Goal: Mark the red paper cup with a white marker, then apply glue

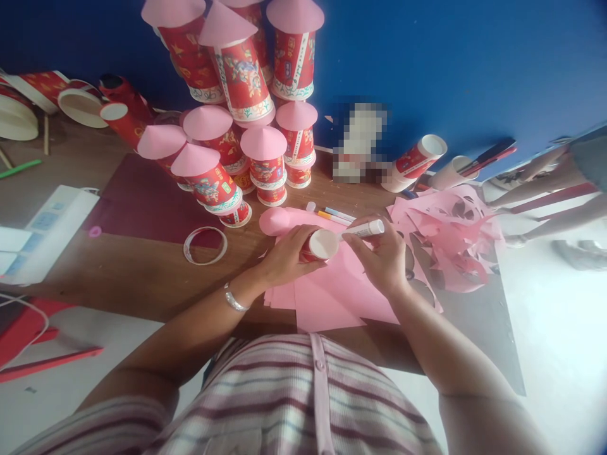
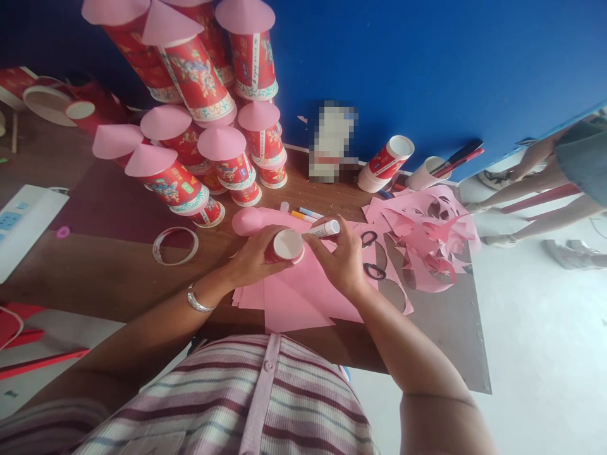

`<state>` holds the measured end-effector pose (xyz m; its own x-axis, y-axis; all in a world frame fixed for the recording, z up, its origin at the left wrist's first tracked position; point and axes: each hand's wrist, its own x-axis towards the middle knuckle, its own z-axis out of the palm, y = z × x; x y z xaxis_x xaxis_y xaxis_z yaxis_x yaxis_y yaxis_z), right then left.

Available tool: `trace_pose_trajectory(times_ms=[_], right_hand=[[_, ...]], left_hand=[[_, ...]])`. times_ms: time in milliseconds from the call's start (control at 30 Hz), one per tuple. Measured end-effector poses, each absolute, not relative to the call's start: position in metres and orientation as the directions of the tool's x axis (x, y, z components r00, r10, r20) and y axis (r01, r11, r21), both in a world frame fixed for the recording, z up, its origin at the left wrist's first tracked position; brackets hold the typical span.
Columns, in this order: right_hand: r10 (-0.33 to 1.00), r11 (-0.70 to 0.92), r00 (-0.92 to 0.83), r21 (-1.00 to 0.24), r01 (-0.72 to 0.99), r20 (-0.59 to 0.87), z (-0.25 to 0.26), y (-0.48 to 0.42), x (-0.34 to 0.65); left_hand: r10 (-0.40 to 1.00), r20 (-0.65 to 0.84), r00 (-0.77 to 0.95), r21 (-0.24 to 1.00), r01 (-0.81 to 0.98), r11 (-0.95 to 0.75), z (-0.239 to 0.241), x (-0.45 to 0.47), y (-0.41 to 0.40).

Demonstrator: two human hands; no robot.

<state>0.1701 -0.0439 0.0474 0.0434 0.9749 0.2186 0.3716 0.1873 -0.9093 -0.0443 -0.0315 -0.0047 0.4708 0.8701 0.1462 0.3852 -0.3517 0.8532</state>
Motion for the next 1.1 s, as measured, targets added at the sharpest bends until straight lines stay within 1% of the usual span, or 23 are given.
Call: trace_pose_trajectory(times_ms=[133,267,467,567,700,867,1000,1100], right_hand=[[0.972,0.21,0.012,-0.885,0.416,0.237,0.046,-0.041,0.17],[0.974,0.193,0.026,-0.882,0.431,0.226,0.041,-0.037,0.172],[0.978,0.148,0.08,-0.916,0.373,0.19,0.046,-0.036,0.174],[0.981,0.146,0.064,-0.92,0.363,0.181,0.053,-0.037,0.172],[0.982,0.166,0.012,-0.894,0.416,0.188,0.053,-0.036,0.17],[0.979,0.169,0.025,-0.874,0.456,0.203,0.045,-0.033,0.172],[0.981,0.144,0.064,-0.903,0.406,0.186,0.046,-0.032,0.174],[0.983,0.139,0.06,-0.918,0.372,0.173,0.05,-0.033,0.172]], left_hand=[[0.867,0.157,0.472,0.854,0.376,-0.36,-0.005,-0.044,-0.031],[0.862,0.169,0.477,0.852,0.369,-0.372,-0.007,-0.044,-0.031],[0.864,0.167,0.476,0.85,0.375,-0.37,-0.008,-0.045,-0.031],[0.863,0.177,0.473,0.847,0.373,-0.378,-0.007,-0.045,-0.031],[0.866,0.162,0.472,0.851,0.378,-0.365,-0.007,-0.045,-0.031],[0.86,0.184,0.475,0.847,0.368,-0.384,-0.01,-0.045,-0.03],[0.865,0.172,0.471,0.846,0.379,-0.374,-0.01,-0.044,-0.03],[0.864,0.17,0.474,0.846,0.379,-0.375,-0.007,-0.044,-0.03]])
